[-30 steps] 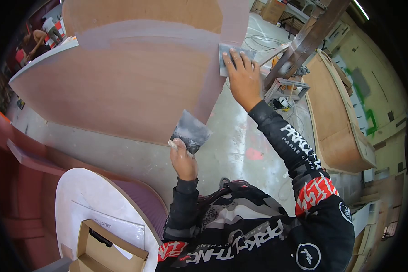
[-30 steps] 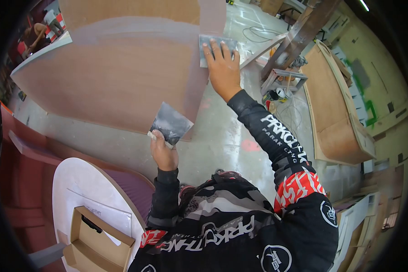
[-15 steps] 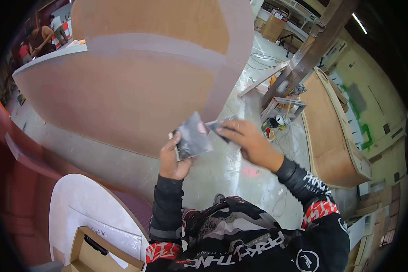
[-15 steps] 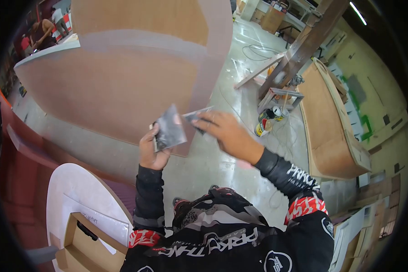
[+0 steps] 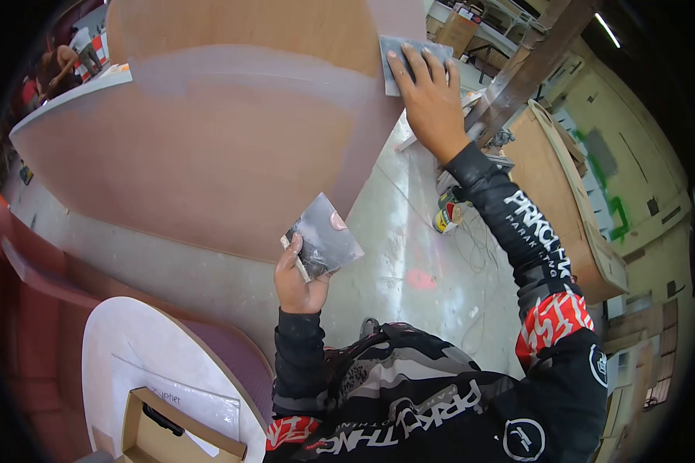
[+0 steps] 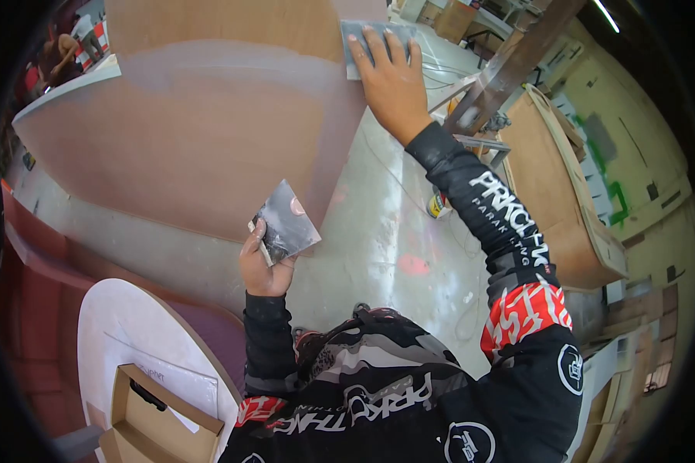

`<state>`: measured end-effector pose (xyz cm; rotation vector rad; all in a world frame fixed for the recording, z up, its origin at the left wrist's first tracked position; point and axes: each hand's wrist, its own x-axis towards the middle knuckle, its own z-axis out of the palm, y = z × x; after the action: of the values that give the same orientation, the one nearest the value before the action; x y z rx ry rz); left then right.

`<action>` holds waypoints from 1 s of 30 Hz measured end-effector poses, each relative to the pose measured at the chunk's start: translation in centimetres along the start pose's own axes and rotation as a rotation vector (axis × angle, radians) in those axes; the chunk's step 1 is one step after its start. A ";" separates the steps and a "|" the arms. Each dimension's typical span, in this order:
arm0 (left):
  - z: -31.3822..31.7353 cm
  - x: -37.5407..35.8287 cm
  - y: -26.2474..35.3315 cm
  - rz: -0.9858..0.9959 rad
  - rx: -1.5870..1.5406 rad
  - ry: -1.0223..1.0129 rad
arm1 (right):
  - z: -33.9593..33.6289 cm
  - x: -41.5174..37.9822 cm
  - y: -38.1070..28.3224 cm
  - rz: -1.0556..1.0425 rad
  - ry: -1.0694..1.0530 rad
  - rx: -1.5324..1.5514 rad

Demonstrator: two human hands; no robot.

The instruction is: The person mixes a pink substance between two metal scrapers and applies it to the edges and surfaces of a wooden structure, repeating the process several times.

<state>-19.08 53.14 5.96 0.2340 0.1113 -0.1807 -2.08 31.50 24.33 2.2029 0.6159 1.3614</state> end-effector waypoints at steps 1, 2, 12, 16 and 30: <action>0.3 -0.1 -0.1 0.005 -0.003 0.009 | 0.1 -0.7 -0.3 0.029 -0.034 0.008; 0.6 -0.1 -0.1 0.016 0.024 0.039 | 0.3 -1.5 -0.6 0.051 -0.052 0.034; 2.9 0.1 -0.4 0.031 -0.002 0.072 | 1.2 -7.6 -2.9 0.136 -0.203 0.176; 3.0 0.8 -0.8 0.029 -0.015 0.073 | 0.2 -10.5 -4.2 0.125 -0.316 0.296; 5.5 2.0 -0.4 -0.032 0.077 0.026 | -4.4 -19.3 -4.5 0.077 -0.401 1.450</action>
<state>-16.74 51.12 10.94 0.3113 0.1338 -0.2138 -14.45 24.23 9.98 3.4061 1.6996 0.3087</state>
